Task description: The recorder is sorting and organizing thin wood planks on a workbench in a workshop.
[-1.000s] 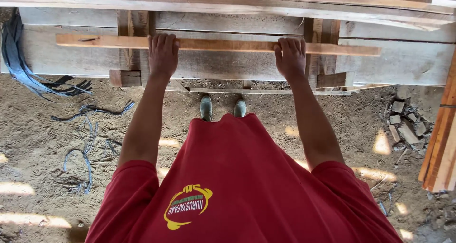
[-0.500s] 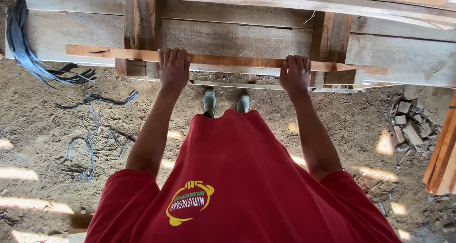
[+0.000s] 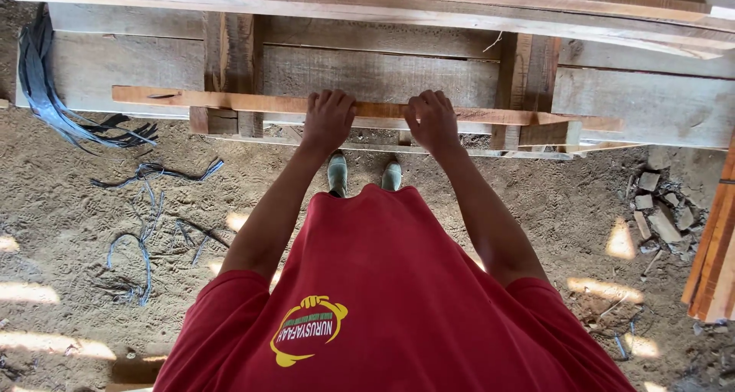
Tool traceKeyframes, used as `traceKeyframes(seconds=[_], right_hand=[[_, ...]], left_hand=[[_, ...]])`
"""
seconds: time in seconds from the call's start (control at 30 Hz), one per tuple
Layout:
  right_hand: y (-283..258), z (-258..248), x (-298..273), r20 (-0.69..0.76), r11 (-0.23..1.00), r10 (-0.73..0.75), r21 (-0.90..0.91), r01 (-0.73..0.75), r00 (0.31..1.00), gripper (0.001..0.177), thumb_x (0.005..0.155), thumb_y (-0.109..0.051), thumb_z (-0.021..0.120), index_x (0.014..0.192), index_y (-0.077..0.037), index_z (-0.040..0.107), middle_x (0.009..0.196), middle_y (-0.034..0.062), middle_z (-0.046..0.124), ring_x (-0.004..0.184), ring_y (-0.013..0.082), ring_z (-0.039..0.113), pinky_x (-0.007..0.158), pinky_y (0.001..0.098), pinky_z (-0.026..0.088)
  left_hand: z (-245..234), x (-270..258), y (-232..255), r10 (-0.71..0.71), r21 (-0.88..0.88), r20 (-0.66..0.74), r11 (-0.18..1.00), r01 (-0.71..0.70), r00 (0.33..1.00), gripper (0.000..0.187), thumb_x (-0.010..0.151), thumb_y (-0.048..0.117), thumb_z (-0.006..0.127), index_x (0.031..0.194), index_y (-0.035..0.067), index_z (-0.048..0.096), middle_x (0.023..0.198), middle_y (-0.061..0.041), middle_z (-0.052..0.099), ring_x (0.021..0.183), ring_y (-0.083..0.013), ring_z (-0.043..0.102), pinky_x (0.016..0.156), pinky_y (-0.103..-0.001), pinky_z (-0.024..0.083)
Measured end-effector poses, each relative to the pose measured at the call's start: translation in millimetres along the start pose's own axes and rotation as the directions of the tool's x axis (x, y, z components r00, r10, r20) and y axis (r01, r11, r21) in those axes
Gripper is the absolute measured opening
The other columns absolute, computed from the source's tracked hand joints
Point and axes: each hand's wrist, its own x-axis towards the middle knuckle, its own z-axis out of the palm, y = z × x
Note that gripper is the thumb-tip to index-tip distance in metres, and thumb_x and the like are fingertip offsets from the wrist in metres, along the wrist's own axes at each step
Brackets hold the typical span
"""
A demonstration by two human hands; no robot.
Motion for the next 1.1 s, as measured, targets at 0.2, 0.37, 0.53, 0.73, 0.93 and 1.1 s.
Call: traceKeyframes(seconds=[0.2,0.37,0.53,0.73,0.93,1.1], right_hand=[[-58.5,4.2,43.2,0.088,0.995,-0.100,0.006,0.100,0.991,0.018,0.097,-0.028,0.063,0.097,-0.012,0.068,0.089,0.0079,0.062,0.091,0.0299,0.065,0.076,0.0422,0.053],[-4.6,-31.0,-0.3,0.080,0.989,-0.062,0.139,0.051,0.995,0.021,0.105,-0.034,0.065,0.107,-0.014,0.072,0.096,0.0083,0.066,0.097,0.0320,0.068,0.081,0.0446,0.054],[102.7,-49.1,-67.3,-0.069,0.985,0.160,0.082,-0.154,0.985,0.008,0.101,-0.024,0.077,0.104,-0.018,0.073,0.097,0.0053,0.066,0.098,0.0297,0.067,0.085,0.0430,0.055],[143.2,-33.2,-77.1,-0.223,0.949,0.278,-0.087,-0.303,0.934,0.019,0.104,-0.026,0.071,0.089,-0.015,0.070,0.090,0.0033,0.061,0.095,0.0254,0.065,0.077,0.0414,0.057],[144.6,-36.4,-57.3,-0.211,0.908,0.296,-0.239,-0.343,0.931,0.023,0.091,-0.028,0.075,0.074,-0.017,0.064,0.075,0.0046,0.059,0.079,0.0266,0.068,0.070,0.0426,0.056],[154.9,-47.8,-29.2,0.194,0.772,0.626,-0.291,-0.565,0.755,0.037,0.095,-0.052,0.063,0.088,-0.020,0.078,0.081,0.0173,0.074,0.082,0.0457,0.074,0.074,0.0601,0.056]], left_hand=[[31.2,26.1,27.7,0.108,-0.095,0.028,0.990,-0.105,0.994,0.017,0.093,0.020,0.059,0.109,0.015,0.066,0.099,-0.005,0.064,0.099,-0.0287,0.068,0.083,-0.043,0.053],[-15.2,3.4,-17.5,0.202,-0.085,-0.056,0.975,-0.206,0.978,0.010,0.099,0.024,0.061,0.104,0.020,0.069,0.100,-0.002,0.063,0.099,-0.0254,0.067,0.084,-0.042,0.052],[-16.6,-41.4,-132.7,0.160,0.030,-0.174,0.987,-0.157,0.972,0.006,0.099,0.021,0.069,0.093,0.021,0.068,0.090,-0.002,0.065,0.089,-0.0243,0.071,0.079,-0.041,0.054],[-12.7,-45.1,-151.2,-0.051,0.226,-0.276,0.967,0.116,0.960,0.020,0.101,0.034,0.066,0.086,0.021,0.063,0.085,0.002,0.060,0.086,-0.0193,0.065,0.080,-0.037,0.051],[-12.4,-25.0,-148.7,-0.225,0.175,-0.236,0.947,0.269,0.945,0.027,0.093,0.036,0.069,0.076,0.015,0.066,0.077,-0.003,0.061,0.078,-0.0274,0.066,0.063,-0.046,0.054],[-35.9,5.4,-141.5,-0.546,0.216,0.199,0.835,0.507,0.814,0.038,0.093,0.038,0.055,0.079,0.011,0.078,0.076,-0.016,0.073,0.077,-0.0416,0.074,0.065,-0.057,0.059]])
